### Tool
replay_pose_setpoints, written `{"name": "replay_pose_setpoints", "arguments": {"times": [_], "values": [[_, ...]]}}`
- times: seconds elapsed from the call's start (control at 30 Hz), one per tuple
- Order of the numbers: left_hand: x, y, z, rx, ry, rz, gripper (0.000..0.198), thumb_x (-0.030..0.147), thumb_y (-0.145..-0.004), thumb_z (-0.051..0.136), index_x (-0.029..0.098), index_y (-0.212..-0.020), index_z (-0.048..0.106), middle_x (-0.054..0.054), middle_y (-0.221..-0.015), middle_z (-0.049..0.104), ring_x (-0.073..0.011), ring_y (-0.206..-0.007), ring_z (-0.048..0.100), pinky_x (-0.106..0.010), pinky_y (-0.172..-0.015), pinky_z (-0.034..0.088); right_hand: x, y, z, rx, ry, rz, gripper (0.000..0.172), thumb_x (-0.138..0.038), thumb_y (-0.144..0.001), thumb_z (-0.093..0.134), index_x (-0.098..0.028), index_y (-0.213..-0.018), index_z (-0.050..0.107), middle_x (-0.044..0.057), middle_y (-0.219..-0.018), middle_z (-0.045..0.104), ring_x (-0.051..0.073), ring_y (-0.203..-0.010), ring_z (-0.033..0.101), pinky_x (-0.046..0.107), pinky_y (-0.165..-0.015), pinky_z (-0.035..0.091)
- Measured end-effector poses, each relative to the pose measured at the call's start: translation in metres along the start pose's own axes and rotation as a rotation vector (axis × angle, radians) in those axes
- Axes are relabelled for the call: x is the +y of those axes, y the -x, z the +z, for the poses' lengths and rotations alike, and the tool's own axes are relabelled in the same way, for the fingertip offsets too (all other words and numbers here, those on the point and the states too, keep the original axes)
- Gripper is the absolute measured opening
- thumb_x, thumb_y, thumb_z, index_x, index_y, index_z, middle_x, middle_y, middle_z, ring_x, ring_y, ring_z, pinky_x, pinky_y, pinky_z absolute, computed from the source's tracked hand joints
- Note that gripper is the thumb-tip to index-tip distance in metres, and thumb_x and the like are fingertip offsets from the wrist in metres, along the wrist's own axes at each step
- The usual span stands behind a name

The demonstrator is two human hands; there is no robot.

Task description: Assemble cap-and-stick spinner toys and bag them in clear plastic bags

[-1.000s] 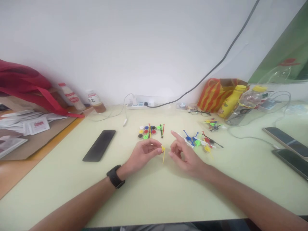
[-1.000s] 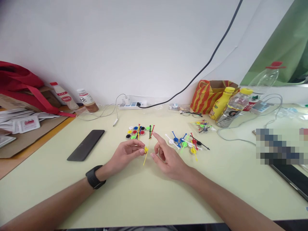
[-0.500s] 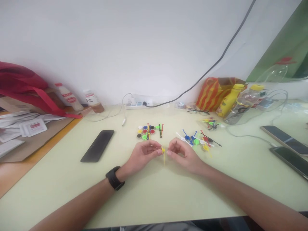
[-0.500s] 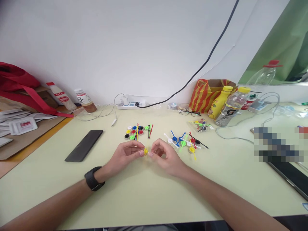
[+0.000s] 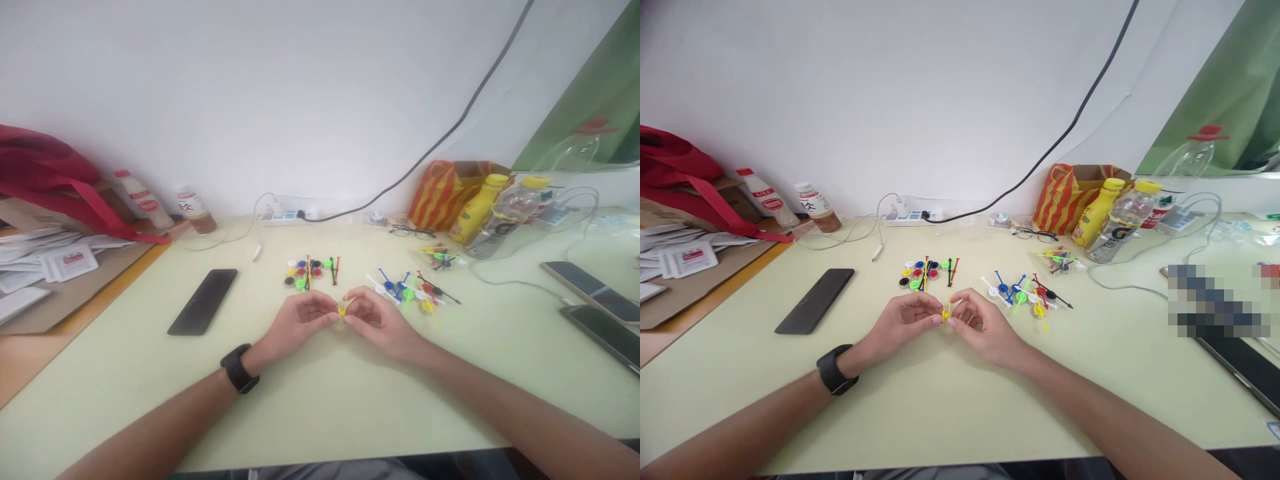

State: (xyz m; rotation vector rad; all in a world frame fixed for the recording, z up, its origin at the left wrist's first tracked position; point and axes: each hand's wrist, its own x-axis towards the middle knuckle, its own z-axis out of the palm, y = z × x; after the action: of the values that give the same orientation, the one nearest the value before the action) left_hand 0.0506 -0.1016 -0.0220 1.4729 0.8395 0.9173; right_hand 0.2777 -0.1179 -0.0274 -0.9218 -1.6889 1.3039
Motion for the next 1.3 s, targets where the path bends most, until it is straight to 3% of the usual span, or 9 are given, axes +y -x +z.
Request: {"name": "replay_pose_setpoints", "arguments": {"times": [0.23, 0.3, 0.37, 0.47, 0.73, 0.9, 1.17, 1.23, 1.3], "values": [[-0.001, -0.001, 0.0, 0.063, 0.001, 0.03, 0.023, 0.031, -0.085, 0.083, 0.015, -0.098, 0.072, -0.007, -0.099, 0.074, -0.019, -0.093, 0.071, -0.031, -0.087, 0.06, -0.004, -0.002, 0.002, 0.091, -0.271, 0.164, 0.084, -0.046, -0.091, 0.072, -0.03, -0.156, 0.021, -0.003, -0.088, 0.064, 0.013, -0.063, 0.057, 0.031, -0.063, 0.048], [-0.001, -0.001, -0.001, 0.076, -0.013, 0.04, 0.023, 0.031, -0.085, 0.083, 0.015, -0.098, 0.072, -0.008, -0.099, 0.074, -0.0196, -0.093, 0.071, -0.031, -0.087, 0.06, -0.007, -0.002, 0.0, 0.082, -0.334, 0.241, 0.063, -0.051, -0.091, 0.071, -0.027, -0.143, 0.045, -0.003, -0.083, 0.065, 0.012, -0.057, 0.054, 0.029, -0.058, 0.044], [-0.002, -0.001, -0.001, 0.091, -0.029, 0.053, 0.023, 0.031, -0.085, 0.083, 0.015, -0.098, 0.073, -0.009, -0.1, 0.074, -0.0204, -0.094, 0.071, -0.032, -0.088, 0.06, -0.009, -0.003, -0.003, -0.002, -0.376, 0.295, 0.039, -0.058, -0.093, 0.064, -0.02, -0.097, 0.068, -0.003, -0.067, 0.058, 0.011, -0.052, 0.046, 0.028, -0.053, 0.036], [-0.002, -0.001, -0.001, 0.098, -0.039, 0.064, 0.023, 0.031, -0.085, 0.083, 0.016, -0.098, 0.073, -0.009, -0.1, 0.074, -0.0209, -0.095, 0.071, -0.033, -0.089, 0.06, -0.012, -0.004, -0.008, -0.072, -0.41, 0.269, 0.064, -0.063, -0.096, 0.054, -0.02, -0.05, 0.048, -0.003, -0.049, 0.039, 0.011, -0.05, 0.035, 0.029, -0.052, 0.028], [0.001, -0.001, 0.002, 0.06, -0.061, 0.059, 0.024, 0.034, -0.085, 0.083, 0.015, -0.097, 0.073, -0.009, -0.098, 0.074, -0.0204, -0.09, 0.071, -0.035, -0.088, 0.061, -0.004, -0.007, -0.005, 0.084, -0.258, 0.123, 0.035, -0.051, -0.086, 0.077, -0.022, -0.088, 0.059, 0.0, -0.081, 0.062, 0.012, -0.063, 0.051, 0.026, -0.056, 0.042], [0.0, 0.0, 0.002, 0.041, -0.07, 0.056, 0.023, 0.032, -0.086, 0.082, 0.015, -0.099, 0.073, -0.008, -0.098, 0.075, -0.0199, -0.09, 0.072, -0.033, -0.088, 0.061, 0.003, -0.005, -0.003, 0.012, -0.22, 0.073, 0.034, -0.047, -0.088, 0.077, -0.023, -0.104, 0.061, 0.004, -0.104, 0.065, 0.014, -0.073, 0.057, 0.028, -0.061, 0.052], [-0.001, 0.0, 0.002, 0.053, -0.09, 0.058, 0.023, 0.034, -0.087, 0.081, 0.016, -0.099, 0.073, -0.008, -0.096, 0.074, -0.0197, -0.089, 0.071, -0.033, -0.086, 0.061, -0.003, -0.002, -0.003, 0.053, -0.179, 0.051, 0.052, -0.047, -0.091, 0.073, -0.03, -0.134, 0.049, 0.0, -0.096, 0.062, 0.013, -0.068, 0.054, 0.028, -0.062, 0.049], [-0.001, 0.0, 0.002, 0.057, -0.092, 0.049, 0.023, 0.035, -0.087, 0.081, 0.016, -0.099, 0.073, -0.008, -0.096, 0.074, -0.0198, -0.09, 0.071, -0.033, -0.087, 0.061, -0.004, -0.002, -0.005, 0.081, -0.203, 0.065, 0.046, -0.048, -0.091, 0.071, -0.03, -0.13, 0.053, -0.002, -0.09, 0.058, 0.012, -0.063, 0.048, 0.027, -0.058, 0.044], [-0.001, -0.001, 0.002, 0.066, -0.093, 0.037, 0.024, 0.036, -0.086, 0.081, 0.016, -0.098, 0.073, -0.008, -0.097, 0.074, -0.02, -0.09, 0.071, -0.033, -0.087, 0.061, -0.006, -0.002, -0.01, 0.001, -0.219, 0.076, 0.029, -0.053, -0.094, 0.064, -0.024, -0.094, 0.065, -0.002, -0.077, 0.052, 0.012, -0.06, 0.042, 0.029, -0.057, 0.039]]}}
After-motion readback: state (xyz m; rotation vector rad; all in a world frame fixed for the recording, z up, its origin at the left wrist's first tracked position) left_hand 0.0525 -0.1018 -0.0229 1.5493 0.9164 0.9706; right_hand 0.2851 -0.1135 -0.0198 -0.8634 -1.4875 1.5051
